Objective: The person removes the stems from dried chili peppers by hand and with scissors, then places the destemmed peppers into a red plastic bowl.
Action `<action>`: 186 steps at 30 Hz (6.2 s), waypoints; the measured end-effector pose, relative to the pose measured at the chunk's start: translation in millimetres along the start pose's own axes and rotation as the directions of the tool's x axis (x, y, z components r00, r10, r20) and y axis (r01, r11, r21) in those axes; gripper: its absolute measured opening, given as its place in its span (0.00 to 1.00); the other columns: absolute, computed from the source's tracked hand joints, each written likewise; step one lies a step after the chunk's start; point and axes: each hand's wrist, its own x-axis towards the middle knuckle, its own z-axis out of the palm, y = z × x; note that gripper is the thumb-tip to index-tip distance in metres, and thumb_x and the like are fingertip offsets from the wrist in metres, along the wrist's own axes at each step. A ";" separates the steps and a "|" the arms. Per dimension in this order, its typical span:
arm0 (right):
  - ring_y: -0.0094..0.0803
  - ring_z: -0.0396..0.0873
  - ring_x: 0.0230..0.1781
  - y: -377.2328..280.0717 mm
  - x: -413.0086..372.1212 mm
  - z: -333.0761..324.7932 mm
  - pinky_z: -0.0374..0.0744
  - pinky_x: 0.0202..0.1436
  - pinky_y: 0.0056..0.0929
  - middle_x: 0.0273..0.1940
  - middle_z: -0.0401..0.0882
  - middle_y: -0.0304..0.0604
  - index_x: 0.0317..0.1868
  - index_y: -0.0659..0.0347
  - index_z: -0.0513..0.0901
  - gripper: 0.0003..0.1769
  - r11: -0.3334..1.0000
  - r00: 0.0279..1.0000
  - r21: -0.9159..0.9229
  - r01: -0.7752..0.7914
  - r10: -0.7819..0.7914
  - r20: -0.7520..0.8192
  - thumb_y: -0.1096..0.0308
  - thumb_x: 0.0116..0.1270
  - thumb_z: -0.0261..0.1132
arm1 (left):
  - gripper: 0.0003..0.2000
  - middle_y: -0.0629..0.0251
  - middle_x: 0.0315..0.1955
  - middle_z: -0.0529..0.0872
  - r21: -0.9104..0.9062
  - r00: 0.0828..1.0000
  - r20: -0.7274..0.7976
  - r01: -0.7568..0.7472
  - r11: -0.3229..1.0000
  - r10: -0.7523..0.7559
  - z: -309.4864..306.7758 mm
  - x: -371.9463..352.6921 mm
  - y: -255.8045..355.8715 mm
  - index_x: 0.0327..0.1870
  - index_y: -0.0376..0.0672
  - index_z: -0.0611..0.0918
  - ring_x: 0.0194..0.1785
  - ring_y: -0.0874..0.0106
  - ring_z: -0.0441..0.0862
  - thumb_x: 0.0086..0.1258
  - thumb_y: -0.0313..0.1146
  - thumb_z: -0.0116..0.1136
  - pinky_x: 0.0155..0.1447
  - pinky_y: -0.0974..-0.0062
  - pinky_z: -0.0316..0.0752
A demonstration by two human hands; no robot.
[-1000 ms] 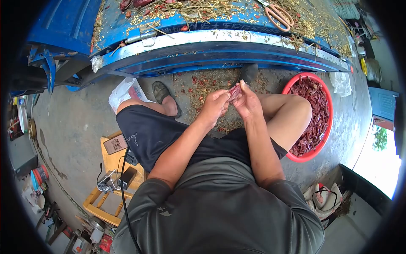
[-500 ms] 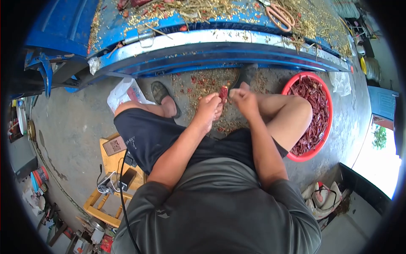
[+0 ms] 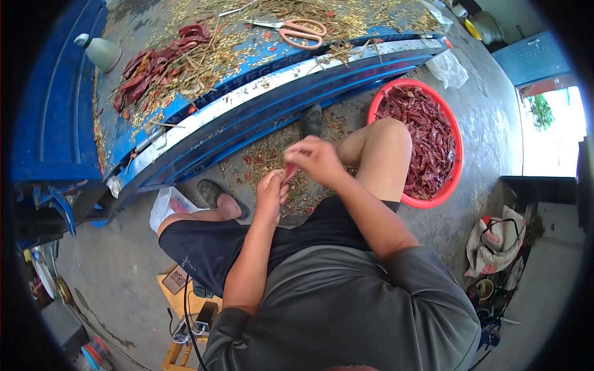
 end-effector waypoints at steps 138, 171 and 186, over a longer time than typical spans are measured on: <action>0.26 0.79 0.40 50.5 -3.4 46.0 0.75 0.47 0.25 0.40 0.82 0.40 0.31 0.66 0.86 0.08 0.995 0.931 0.025 -0.095 0.080 0.355 0.71 0.66 0.72 | 0.08 0.73 0.28 0.80 0.253 0.999 -0.024 -0.019 0.967 0.026 -43.4 8.6 -34.8 0.40 0.43 0.81 0.29 0.80 0.79 0.73 0.37 0.55 0.30 0.82 0.69; 0.52 0.83 0.43 45.5 30.4 6.6 0.80 0.48 0.44 0.40 0.85 0.54 0.37 0.52 0.90 0.16 0.785 0.965 -0.613 -0.087 0.219 0.145 0.50 0.67 0.64 | 0.05 0.79 0.21 0.70 -0.031 0.999 0.018 -0.041 0.999 0.042 -31.0 20.3 -13.4 0.39 0.45 0.77 0.18 0.87 0.59 0.76 0.33 0.49 0.21 0.84 0.52; 0.27 0.85 0.36 22.4 3.9 -22.5 0.81 0.44 0.26 0.36 0.88 0.41 0.46 0.59 0.88 0.12 0.996 0.994 0.036 -0.081 0.084 -0.074 0.64 0.64 0.72 | 0.07 0.79 0.22 0.71 0.192 0.996 0.083 0.009 0.981 -0.025 -7.2 5.0 -8.1 0.35 0.47 0.79 0.22 0.87 0.62 0.75 0.35 0.55 0.25 0.84 0.55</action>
